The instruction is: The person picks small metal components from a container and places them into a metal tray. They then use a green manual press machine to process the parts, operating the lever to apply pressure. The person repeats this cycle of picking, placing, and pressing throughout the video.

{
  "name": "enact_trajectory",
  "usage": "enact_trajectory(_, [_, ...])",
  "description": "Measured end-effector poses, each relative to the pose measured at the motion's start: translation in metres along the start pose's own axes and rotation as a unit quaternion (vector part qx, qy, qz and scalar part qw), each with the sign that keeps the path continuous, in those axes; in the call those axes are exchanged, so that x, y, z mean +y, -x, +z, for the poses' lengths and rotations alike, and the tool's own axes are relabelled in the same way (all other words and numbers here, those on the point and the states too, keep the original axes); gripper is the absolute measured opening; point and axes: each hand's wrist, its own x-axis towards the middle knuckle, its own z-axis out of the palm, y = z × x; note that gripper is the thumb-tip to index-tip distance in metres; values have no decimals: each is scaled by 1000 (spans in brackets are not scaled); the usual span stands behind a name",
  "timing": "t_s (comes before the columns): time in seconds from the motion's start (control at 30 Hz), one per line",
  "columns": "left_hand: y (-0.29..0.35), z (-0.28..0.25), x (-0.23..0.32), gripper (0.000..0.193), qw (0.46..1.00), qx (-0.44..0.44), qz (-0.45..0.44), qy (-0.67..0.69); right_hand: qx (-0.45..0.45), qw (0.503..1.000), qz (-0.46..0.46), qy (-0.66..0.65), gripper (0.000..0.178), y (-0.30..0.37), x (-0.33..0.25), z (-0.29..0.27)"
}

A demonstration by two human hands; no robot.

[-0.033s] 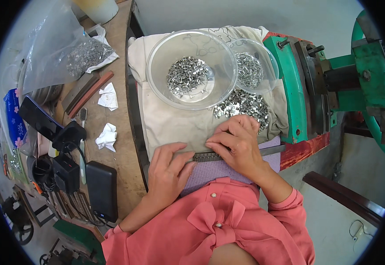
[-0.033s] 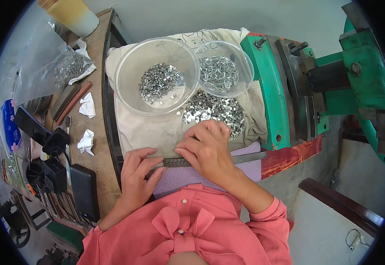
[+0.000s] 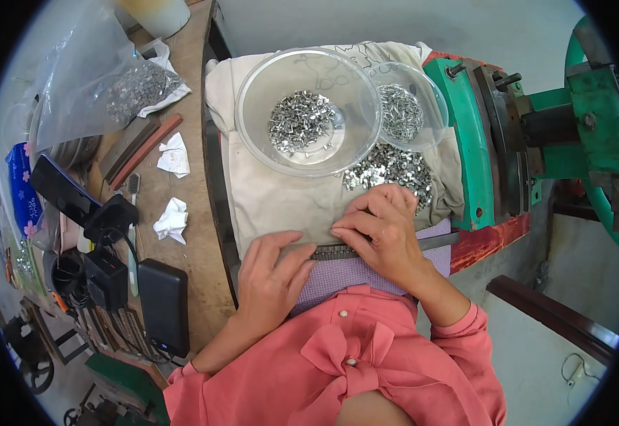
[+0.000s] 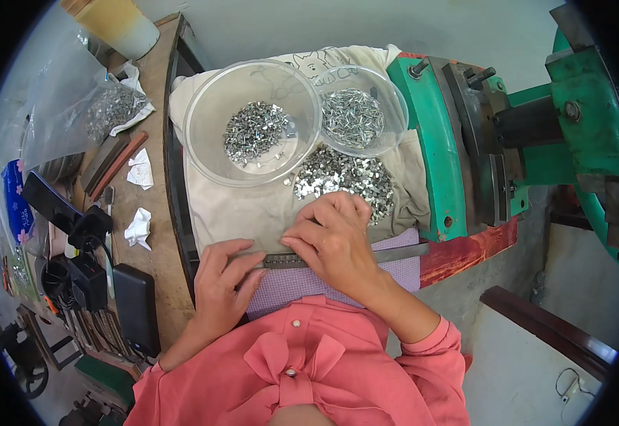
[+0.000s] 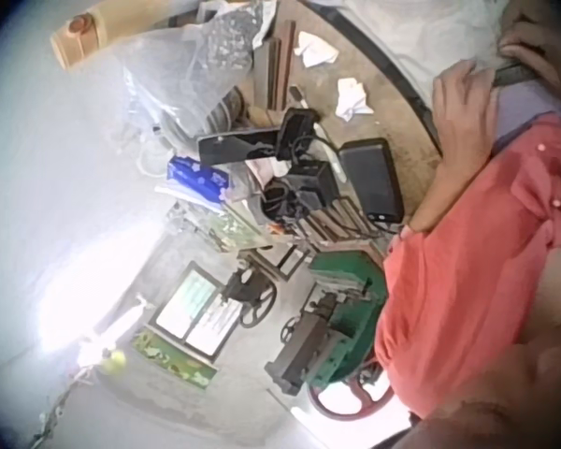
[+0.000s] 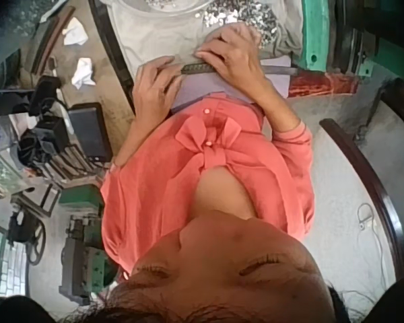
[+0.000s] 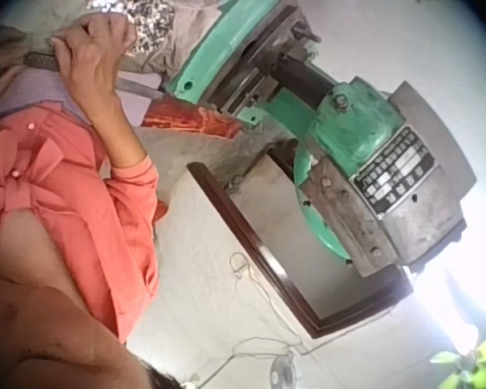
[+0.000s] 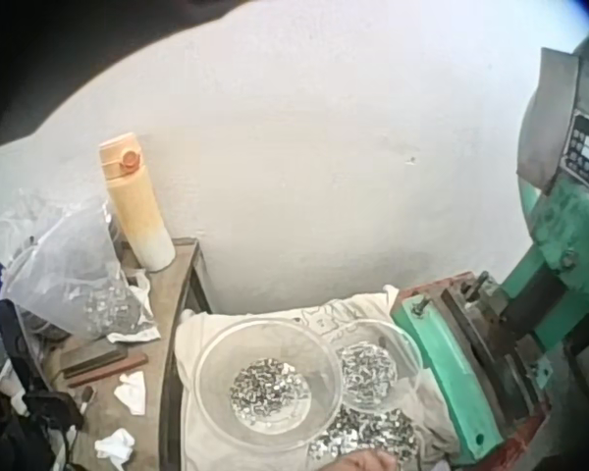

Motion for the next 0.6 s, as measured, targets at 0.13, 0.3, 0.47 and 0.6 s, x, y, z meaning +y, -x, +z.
enact_trajectory(0.13, [1, 1, -2, 31, 997, 8, 71, -41, -6, 999, 23, -22, 9, -1, 1, -1])
enact_trajectory(0.3, [4, 2, -2, 31, 997, 20, 68, -30, -24, 996, 58, -59, 9, -1, -1, -3])
enact_trajectory(0.47, [6, 1, -2, 30, 1000, 25, 0, 0, -57, 989, 91, -106, 10, -3, -8, -2])
enact_trajectory(0.6, [3, 1, -1, 27, 1000, 12, -4, -12, -85, 987, 94, -100, 11, -4, -13, 1])
